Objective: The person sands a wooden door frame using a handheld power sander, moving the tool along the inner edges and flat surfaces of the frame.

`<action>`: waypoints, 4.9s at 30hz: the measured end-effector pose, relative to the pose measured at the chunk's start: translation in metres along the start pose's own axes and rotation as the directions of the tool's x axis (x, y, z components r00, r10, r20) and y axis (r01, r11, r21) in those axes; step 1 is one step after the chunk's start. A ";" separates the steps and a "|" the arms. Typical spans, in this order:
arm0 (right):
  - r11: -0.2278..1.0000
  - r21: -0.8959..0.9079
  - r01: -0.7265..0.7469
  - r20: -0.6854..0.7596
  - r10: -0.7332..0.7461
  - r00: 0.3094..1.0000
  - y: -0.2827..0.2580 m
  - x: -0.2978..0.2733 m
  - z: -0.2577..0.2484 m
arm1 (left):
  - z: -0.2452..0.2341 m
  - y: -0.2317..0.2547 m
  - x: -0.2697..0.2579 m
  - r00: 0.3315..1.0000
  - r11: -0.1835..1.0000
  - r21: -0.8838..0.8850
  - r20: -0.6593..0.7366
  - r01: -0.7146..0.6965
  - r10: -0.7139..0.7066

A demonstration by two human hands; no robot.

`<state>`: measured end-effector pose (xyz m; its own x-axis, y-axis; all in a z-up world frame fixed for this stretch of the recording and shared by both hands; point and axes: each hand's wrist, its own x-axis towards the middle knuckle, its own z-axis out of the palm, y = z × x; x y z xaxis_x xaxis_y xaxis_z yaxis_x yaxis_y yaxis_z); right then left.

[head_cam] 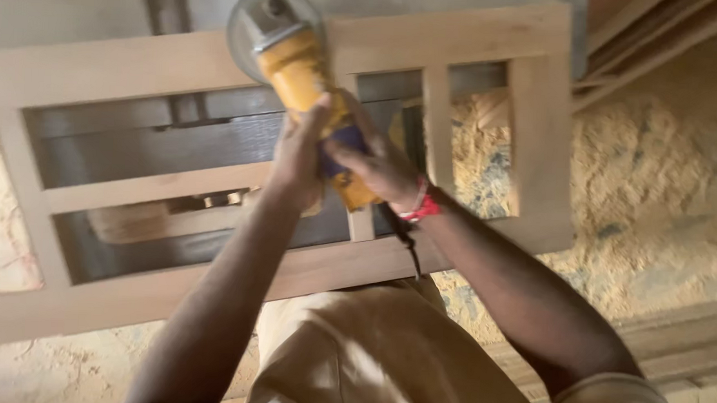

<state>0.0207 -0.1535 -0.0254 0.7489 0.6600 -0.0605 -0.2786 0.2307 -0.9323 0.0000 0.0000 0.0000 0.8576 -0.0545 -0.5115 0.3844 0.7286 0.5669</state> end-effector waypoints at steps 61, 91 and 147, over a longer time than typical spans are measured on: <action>0.992 -0.031 -0.124 -0.456 0.097 0.885 -0.005 -0.017 0.116 | -0.038 0.010 -0.018 0.996 0.967 0.243 0.024 0.079 -0.087; 0.904 -0.135 -0.405 -0.105 0.393 0.913 0.137 0.245 0.455 | -0.398 0.293 -0.144 0.909 0.926 -0.008 -0.196 -0.377 0.368; 0.918 -0.222 -0.330 0.086 0.355 0.931 0.158 0.274 0.508 | -0.467 0.320 -0.162 0.876 0.890 -0.012 -0.184 -0.455 0.446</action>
<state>-0.1234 0.4267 -0.0082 0.5467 0.7576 -0.3567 -0.3688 -0.1646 -0.9148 -0.1758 0.5608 -0.0378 0.8598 0.4024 -0.3143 -0.0524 0.6818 0.7296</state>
